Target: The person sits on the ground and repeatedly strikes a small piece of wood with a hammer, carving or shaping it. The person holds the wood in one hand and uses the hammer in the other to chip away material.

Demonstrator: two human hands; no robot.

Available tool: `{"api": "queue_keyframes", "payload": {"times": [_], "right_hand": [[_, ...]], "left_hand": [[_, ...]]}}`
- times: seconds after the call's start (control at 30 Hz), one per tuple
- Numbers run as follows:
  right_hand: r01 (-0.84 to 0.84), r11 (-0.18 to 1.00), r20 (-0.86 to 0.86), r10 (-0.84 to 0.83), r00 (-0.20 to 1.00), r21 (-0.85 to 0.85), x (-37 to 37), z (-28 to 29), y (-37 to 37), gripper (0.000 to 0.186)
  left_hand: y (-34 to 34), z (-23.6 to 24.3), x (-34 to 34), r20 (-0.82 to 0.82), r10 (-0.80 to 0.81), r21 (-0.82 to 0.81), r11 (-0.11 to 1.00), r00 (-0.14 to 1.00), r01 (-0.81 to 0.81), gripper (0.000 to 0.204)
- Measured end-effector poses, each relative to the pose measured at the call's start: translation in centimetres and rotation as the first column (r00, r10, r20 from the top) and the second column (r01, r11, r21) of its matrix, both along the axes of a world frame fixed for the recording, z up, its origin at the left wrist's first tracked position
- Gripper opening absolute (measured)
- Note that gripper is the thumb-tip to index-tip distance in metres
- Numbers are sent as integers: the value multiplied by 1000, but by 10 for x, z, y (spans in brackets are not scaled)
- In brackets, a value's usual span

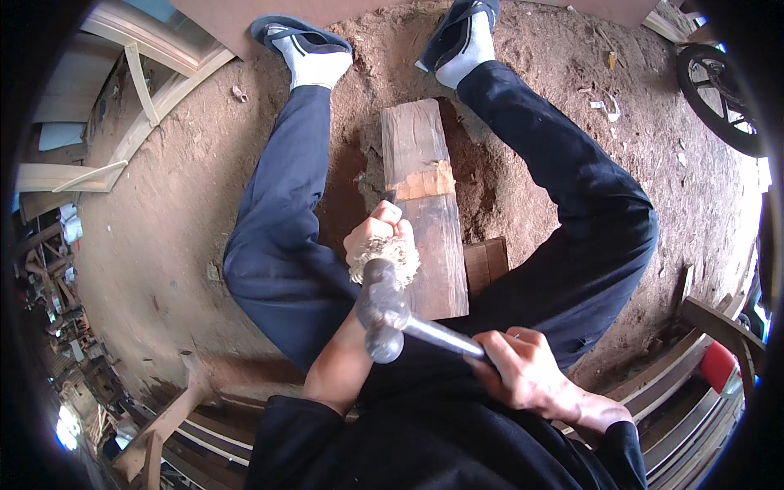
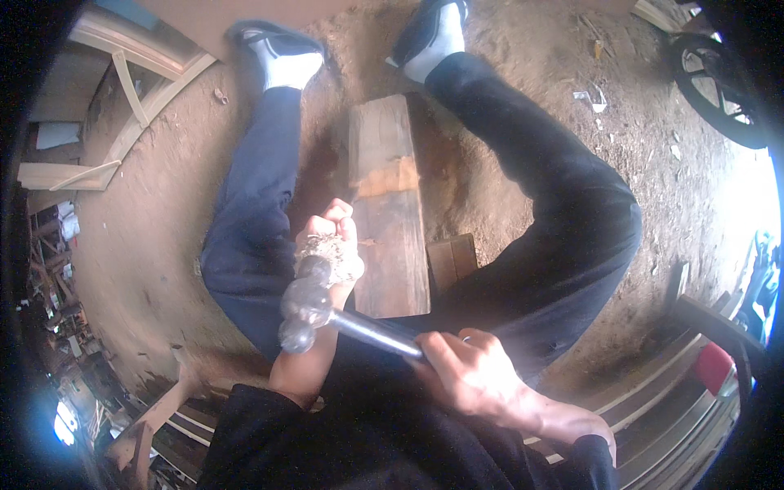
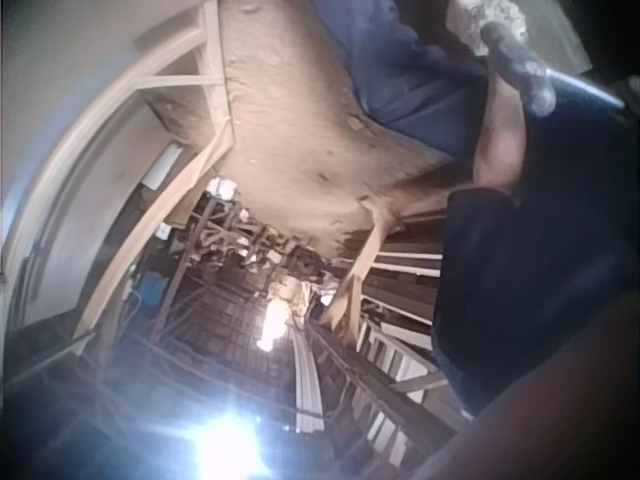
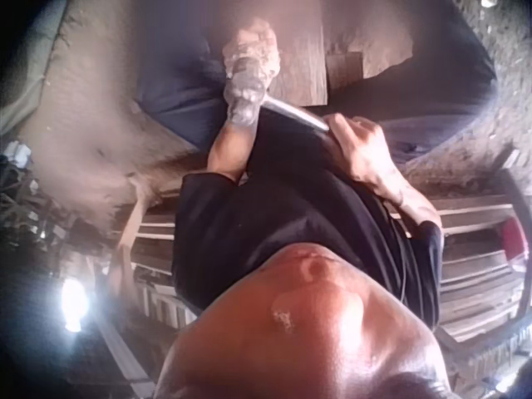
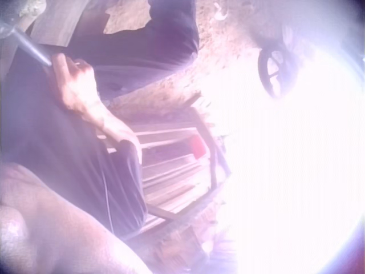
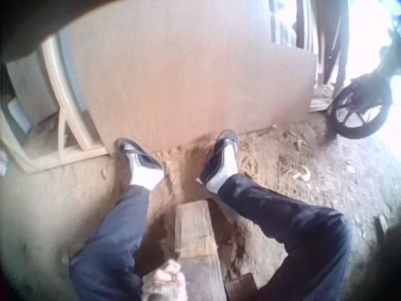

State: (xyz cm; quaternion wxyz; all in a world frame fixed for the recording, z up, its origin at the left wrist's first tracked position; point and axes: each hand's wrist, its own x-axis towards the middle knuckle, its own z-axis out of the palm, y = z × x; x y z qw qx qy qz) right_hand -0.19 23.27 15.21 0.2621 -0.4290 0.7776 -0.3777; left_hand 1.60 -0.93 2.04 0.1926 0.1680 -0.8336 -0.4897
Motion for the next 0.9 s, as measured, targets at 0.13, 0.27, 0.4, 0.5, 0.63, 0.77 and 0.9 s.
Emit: {"api": "queue_keyframes", "payload": {"times": [0.13, 0.27, 0.4, 0.5, 0.63, 0.77, 0.9], "right_hand": [[-3, 984, -38, -3, 999, -178, 9, 4, -6, 22], [67, 997, -12, -67, 998, 34, 7, -5, -7, 17], [105, 994, 31, -104, 994, -33, 22, -3, -8, 19], [129, 992, 57, -128, 990, -12, 27, 0, -7, 19], [200, 979, 129, -201, 971, 21, 35, -5, -4, 18], [223, 974, 145, -228, 963, 50, 34, -3, -2, 17], [242, 968, 146, -248, 958, 59, 34, 0, 0, 16]], "left_hand": [[-2, -18, -4, -99, 98, -33, 994, 990, -102, 26], [6, -13, -6, -58, 177, -37, 983, 982, -180, 29], [1, -21, -12, -337, 134, 432, 901, 932, 27, 31], [5, -19, -16, -466, 165, 563, 813, 869, 148, 36], [5, -20, -16, -465, 270, 509, 861, 843, 5, 23], [4, -22, -17, -427, 406, 362, 896, 808, -259, 24], [3, -23, -15, -305, 589, 508, 766, 748, -395, 38]]}}
